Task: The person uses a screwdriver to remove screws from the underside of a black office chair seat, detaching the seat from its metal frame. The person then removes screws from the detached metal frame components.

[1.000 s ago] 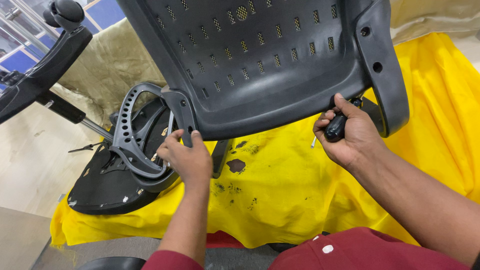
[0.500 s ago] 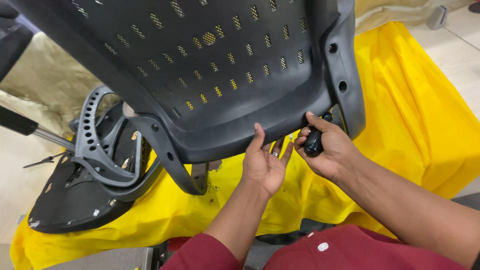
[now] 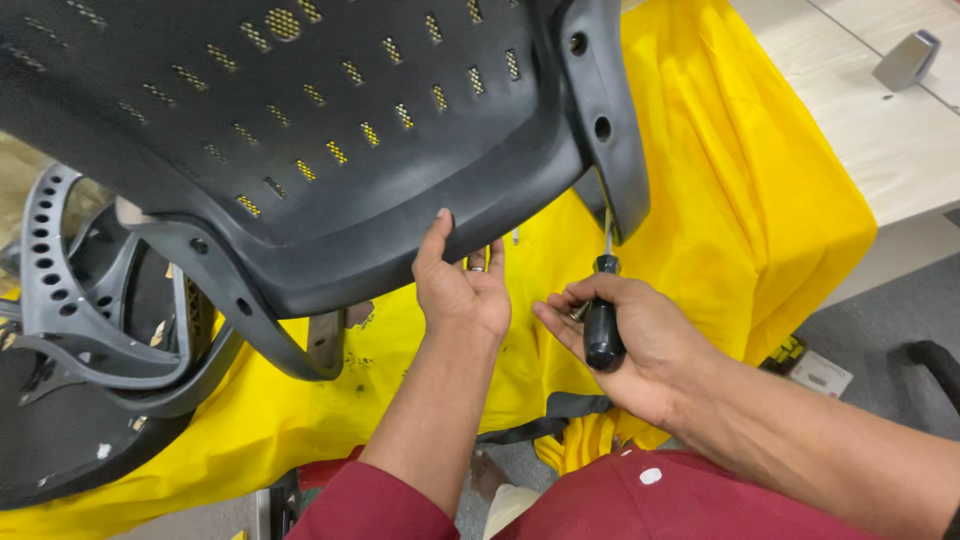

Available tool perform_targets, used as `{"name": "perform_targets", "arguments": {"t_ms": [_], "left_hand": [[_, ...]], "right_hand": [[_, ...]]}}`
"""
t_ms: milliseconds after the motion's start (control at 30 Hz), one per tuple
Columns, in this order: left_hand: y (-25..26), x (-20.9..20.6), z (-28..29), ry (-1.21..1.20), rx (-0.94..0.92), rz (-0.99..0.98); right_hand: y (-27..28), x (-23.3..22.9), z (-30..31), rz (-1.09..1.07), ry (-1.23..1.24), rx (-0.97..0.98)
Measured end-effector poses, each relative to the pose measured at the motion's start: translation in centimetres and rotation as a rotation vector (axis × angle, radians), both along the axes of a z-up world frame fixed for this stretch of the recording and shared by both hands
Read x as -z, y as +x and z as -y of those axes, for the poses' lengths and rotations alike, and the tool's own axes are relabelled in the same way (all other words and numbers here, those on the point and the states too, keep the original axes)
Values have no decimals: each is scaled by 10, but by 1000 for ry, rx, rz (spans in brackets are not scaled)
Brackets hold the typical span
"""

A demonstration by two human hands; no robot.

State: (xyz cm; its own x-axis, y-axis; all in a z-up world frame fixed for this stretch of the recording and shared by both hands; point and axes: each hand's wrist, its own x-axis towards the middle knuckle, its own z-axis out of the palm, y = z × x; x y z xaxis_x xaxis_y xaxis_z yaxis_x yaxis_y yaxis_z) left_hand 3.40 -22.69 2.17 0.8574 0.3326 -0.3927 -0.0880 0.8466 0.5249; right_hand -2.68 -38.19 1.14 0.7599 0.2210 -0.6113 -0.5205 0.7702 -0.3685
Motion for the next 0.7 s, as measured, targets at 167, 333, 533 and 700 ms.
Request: {"name": "perform_targets", "arguments": {"t_ms": [167,333,533,700], "left_hand": [[1,-18,21,114,-221,-183],[1,-26,29,173,-248,-180],[0,-20,26,190,-274,-210],[-2,-12,19,216,-206,-139]], "right_hand": [[-26,0,13,-114,-78,67],[-32,2,29,-162,-45,-338],[-42,5,42,247,-182,-533],[-28,6,48,408,-365,-260]]}}
